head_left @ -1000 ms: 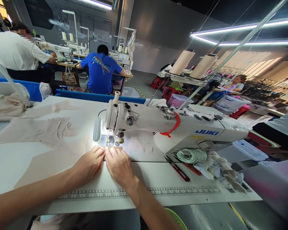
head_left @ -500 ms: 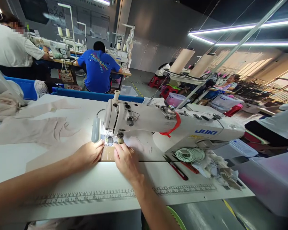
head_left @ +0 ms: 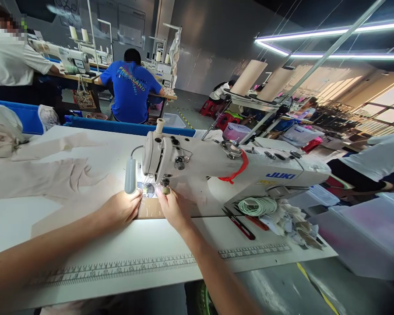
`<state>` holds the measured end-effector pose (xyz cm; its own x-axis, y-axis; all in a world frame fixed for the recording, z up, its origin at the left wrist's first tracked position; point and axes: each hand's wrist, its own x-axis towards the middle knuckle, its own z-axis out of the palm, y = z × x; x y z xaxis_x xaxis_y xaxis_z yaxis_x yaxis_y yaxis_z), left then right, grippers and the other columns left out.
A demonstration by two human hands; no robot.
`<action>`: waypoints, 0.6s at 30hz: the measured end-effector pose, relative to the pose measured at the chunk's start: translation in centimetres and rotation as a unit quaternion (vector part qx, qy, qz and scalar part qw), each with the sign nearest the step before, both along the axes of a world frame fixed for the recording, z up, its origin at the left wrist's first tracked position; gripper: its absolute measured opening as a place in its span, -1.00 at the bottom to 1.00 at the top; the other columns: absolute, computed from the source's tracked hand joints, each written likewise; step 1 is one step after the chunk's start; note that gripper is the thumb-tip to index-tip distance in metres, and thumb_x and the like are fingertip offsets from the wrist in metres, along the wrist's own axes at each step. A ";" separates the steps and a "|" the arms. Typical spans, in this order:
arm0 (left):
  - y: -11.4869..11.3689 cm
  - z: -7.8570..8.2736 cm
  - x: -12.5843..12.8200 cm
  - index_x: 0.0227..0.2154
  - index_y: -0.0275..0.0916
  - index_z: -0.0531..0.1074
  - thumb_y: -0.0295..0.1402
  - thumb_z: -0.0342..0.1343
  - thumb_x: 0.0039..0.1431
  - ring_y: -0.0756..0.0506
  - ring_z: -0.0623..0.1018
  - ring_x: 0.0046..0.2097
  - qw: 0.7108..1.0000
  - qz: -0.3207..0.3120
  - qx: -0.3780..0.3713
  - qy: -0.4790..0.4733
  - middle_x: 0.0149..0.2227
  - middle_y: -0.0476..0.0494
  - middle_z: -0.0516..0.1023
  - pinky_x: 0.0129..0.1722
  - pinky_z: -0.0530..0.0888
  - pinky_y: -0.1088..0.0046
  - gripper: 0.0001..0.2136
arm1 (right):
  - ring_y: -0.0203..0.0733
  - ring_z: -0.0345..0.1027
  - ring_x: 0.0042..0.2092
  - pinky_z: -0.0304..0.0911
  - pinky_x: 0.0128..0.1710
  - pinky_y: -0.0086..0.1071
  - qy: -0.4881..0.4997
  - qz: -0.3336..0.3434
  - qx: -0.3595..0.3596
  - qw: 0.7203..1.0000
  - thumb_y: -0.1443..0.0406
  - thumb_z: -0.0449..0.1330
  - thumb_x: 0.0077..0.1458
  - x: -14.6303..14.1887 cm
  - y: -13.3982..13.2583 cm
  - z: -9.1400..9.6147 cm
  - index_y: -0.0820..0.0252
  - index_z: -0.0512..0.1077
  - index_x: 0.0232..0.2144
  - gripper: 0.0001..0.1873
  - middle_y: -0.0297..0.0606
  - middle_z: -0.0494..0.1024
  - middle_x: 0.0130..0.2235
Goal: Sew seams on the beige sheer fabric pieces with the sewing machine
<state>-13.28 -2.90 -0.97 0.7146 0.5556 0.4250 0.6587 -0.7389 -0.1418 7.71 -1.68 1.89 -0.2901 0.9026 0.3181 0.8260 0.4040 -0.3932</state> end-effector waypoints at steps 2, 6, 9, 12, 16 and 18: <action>0.0 0.1 0.0 -0.11 -0.48 0.47 -0.50 -0.23 0.27 -0.21 0.55 -0.03 1.000 -0.006 0.015 0.017 -0.13 -0.43 0.58 -0.15 0.60 0.33 -0.64 | -0.22 0.38 -0.42 0.09 -0.41 -0.42 -0.002 -0.018 -0.021 1.000 0.29 -0.05 0.30 -0.2 0.6 0.2 0.20 0.41 -0.45 -0.67 -0.23 0.53 -0.47; 0.0 -0.1 0.0 -0.17 -0.46 0.50 -0.53 -0.20 0.24 -0.22 0.53 -0.03 0.998 -0.013 0.052 0.017 -0.19 -0.41 0.58 -0.19 0.57 0.36 -0.66 | -0.24 0.35 -0.46 0.04 -0.43 -0.43 0.002 -0.037 -0.019 0.999 0.27 -0.04 0.31 -0.2 0.4 0.1 0.19 0.39 -0.49 -0.64 -0.27 0.49 -0.54; 0.1 -0.7 0.1 -0.15 -0.44 0.48 -0.51 -0.18 0.23 -0.21 0.53 -0.06 0.999 0.016 0.036 -0.033 -0.16 -0.39 0.55 -0.26 0.55 0.40 -0.68 | -0.25 0.35 -0.47 0.03 -0.44 -0.44 0.019 -0.033 0.010 0.999 0.24 -0.05 0.31 -0.1 -0.1 -0.4 0.21 0.43 -0.41 -0.66 -0.26 0.52 -0.51; 0.4 -1.3 0.1 -0.12 -0.42 0.45 -0.49 -0.22 0.24 -0.22 0.52 -0.07 0.998 0.030 0.018 -0.059 -0.13 -0.38 0.52 -0.22 0.54 0.37 -0.66 | -0.27 0.34 -0.49 0.01 -0.46 -0.44 0.019 -0.030 0.012 0.999 0.25 -0.06 0.32 -0.3 0.0 -0.6 0.20 0.43 -0.43 -0.65 -0.28 0.51 -0.53; 0.8 -1.7 0.1 -0.15 -0.40 0.44 -0.45 -0.27 0.27 -0.27 0.52 -0.07 0.997 0.025 0.011 -0.078 -0.18 -0.36 0.52 -0.16 0.52 0.28 -0.64 | -0.26 0.33 -0.51 -0.05 -0.50 -0.42 0.010 -0.052 0.005 0.999 0.26 -0.02 0.29 -0.5 0.7 -0.7 0.19 0.42 -0.48 -0.66 -0.29 0.47 -0.59; 0.9 -1.5 0.2 -0.14 -0.40 0.43 -0.45 -0.28 0.27 -0.27 0.52 -0.08 0.996 0.026 0.010 -0.089 -0.18 -0.36 0.51 -0.16 0.52 0.27 -0.64 | -0.25 0.35 -0.51 -0.06 -0.51 -0.42 0.012 -0.058 0.012 0.998 0.26 -0.02 0.29 -0.2 0.7 -0.8 0.20 0.45 -0.44 -0.67 -0.26 0.50 -0.57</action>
